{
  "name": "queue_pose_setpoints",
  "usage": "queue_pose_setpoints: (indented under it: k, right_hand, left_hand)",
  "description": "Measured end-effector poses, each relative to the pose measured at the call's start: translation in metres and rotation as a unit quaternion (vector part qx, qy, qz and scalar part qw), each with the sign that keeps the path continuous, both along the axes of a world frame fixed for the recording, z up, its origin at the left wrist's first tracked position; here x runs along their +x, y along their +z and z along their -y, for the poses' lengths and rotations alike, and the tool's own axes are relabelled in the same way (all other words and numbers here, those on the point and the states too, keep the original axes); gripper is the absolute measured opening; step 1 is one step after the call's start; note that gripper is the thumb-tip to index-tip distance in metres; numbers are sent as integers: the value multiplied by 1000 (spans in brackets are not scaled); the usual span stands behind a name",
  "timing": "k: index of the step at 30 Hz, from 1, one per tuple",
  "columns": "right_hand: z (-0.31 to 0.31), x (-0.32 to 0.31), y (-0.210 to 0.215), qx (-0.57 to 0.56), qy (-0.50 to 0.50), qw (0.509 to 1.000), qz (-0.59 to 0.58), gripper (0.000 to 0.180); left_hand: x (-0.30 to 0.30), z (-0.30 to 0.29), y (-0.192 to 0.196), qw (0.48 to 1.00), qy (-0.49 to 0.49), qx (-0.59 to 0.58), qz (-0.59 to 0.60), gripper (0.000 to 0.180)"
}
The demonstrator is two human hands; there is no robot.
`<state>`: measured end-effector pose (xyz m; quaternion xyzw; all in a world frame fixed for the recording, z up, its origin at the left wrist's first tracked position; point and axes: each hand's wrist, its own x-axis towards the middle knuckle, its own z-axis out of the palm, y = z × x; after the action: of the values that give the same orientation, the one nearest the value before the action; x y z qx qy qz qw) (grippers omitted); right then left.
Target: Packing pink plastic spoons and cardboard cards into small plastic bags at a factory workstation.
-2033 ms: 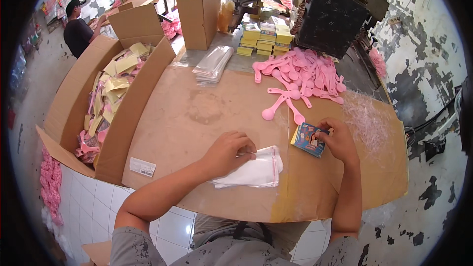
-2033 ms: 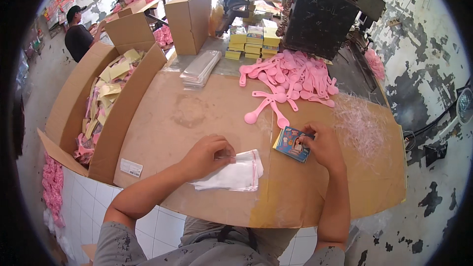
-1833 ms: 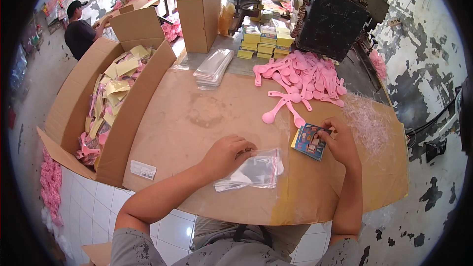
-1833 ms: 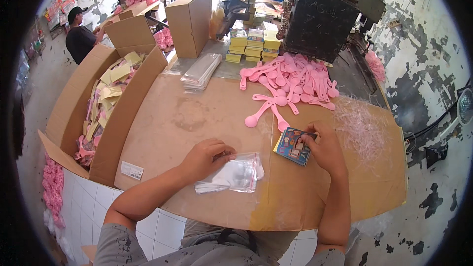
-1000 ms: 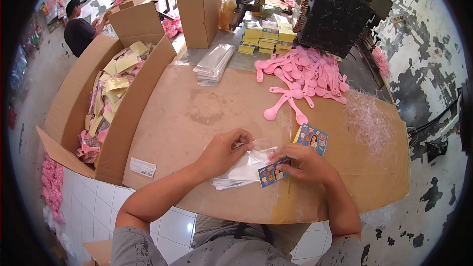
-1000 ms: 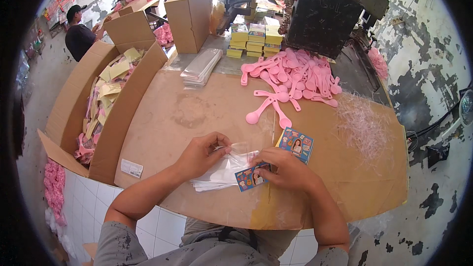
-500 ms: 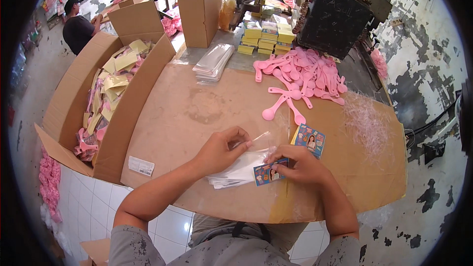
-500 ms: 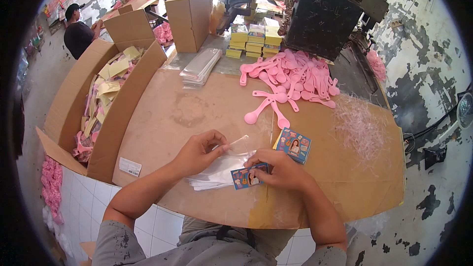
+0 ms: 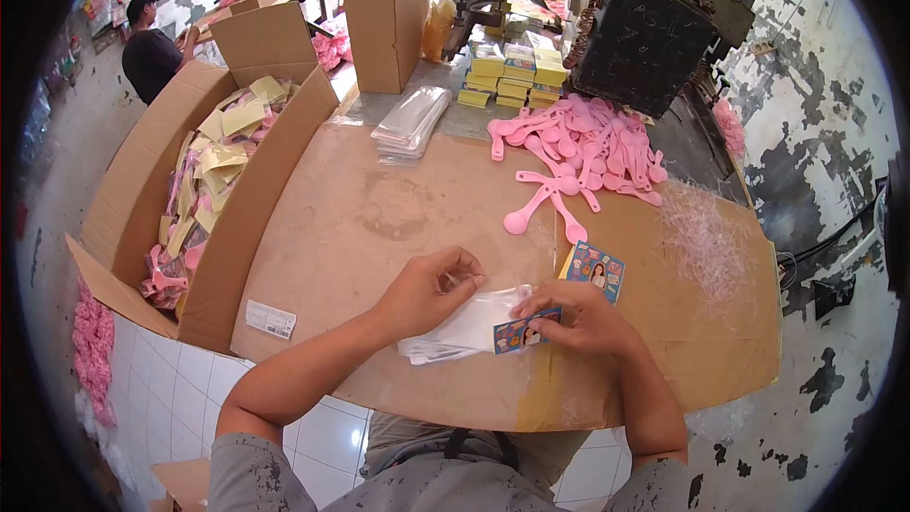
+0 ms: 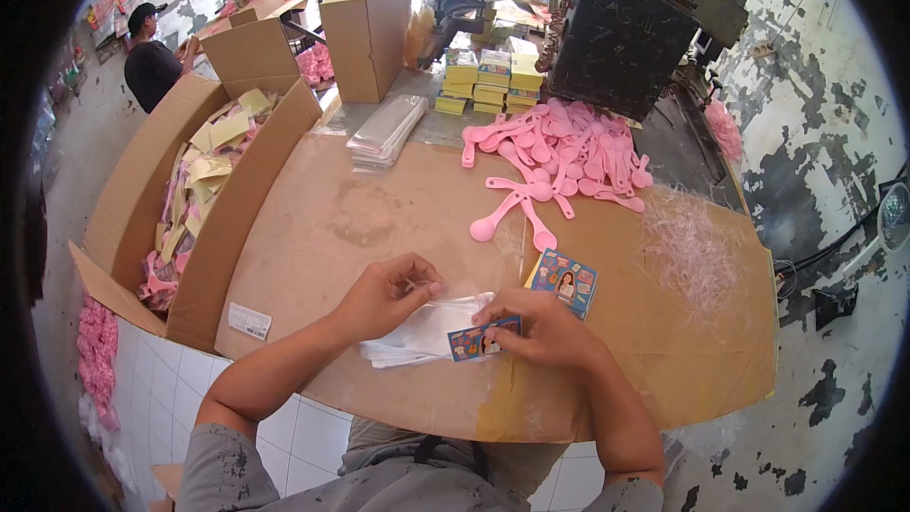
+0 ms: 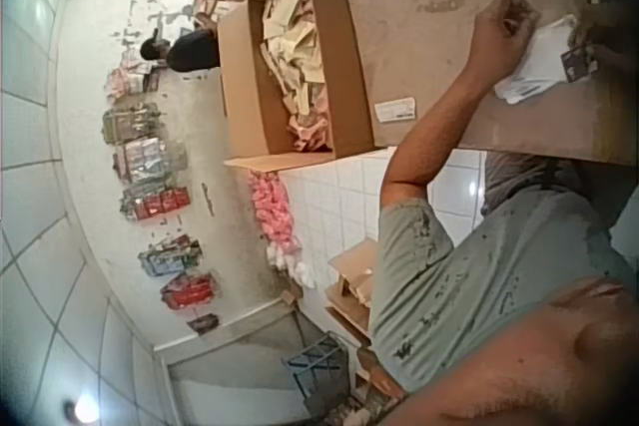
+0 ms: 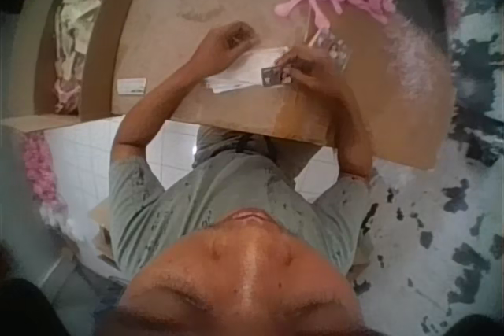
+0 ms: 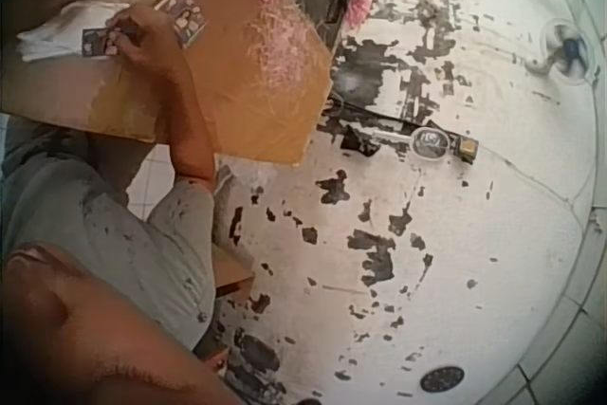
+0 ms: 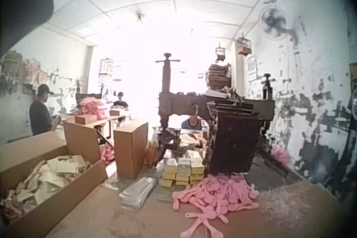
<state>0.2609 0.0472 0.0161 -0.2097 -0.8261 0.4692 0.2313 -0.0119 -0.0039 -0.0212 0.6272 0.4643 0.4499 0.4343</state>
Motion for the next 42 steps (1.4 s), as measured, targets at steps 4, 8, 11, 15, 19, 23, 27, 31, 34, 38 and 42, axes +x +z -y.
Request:
queue_pose_setpoints:
  k: [4,8,11,15,19,23,27,31,34,38,42]
  right_hand:
    - [0,0,-1,23,0,998,58,19]
    - [1,2,4,-39,-80,996,7,19]
    - [1,-3,-3,-55,-223,970,-80,20]
    - [6,-11,-3,-95,-268,934,-217,21]
    - [7,-6,0,0,-219,969,-117,20]
    - [9,-10,0,29,-236,963,-130,20]
    - [9,-13,1,-75,-293,921,-245,22]
    - [5,-5,-5,39,-200,972,-114,25]
    - [1,-8,0,121,-126,984,-35,29]
    - [17,-27,1,-112,-169,966,-161,30]
    - [14,-25,-8,-115,-224,945,-207,29]
  left_hand:
    - [-7,-4,10,997,20,14,74,14]
    - [-13,0,39,966,-19,-125,227,26]
    - [-5,4,38,965,-35,-116,234,31]
    - [5,9,30,979,-30,-84,183,31]
    - [8,11,29,983,-35,-87,159,33]
    - [11,14,27,985,-44,-63,153,35]
    - [10,14,27,988,-36,-63,133,36]
    - [11,15,30,987,-36,-69,143,38]
    - [11,18,29,992,-54,-60,96,42]
    - [15,21,38,993,-107,-18,-41,49]
    - [13,24,49,990,-118,-63,-35,52]
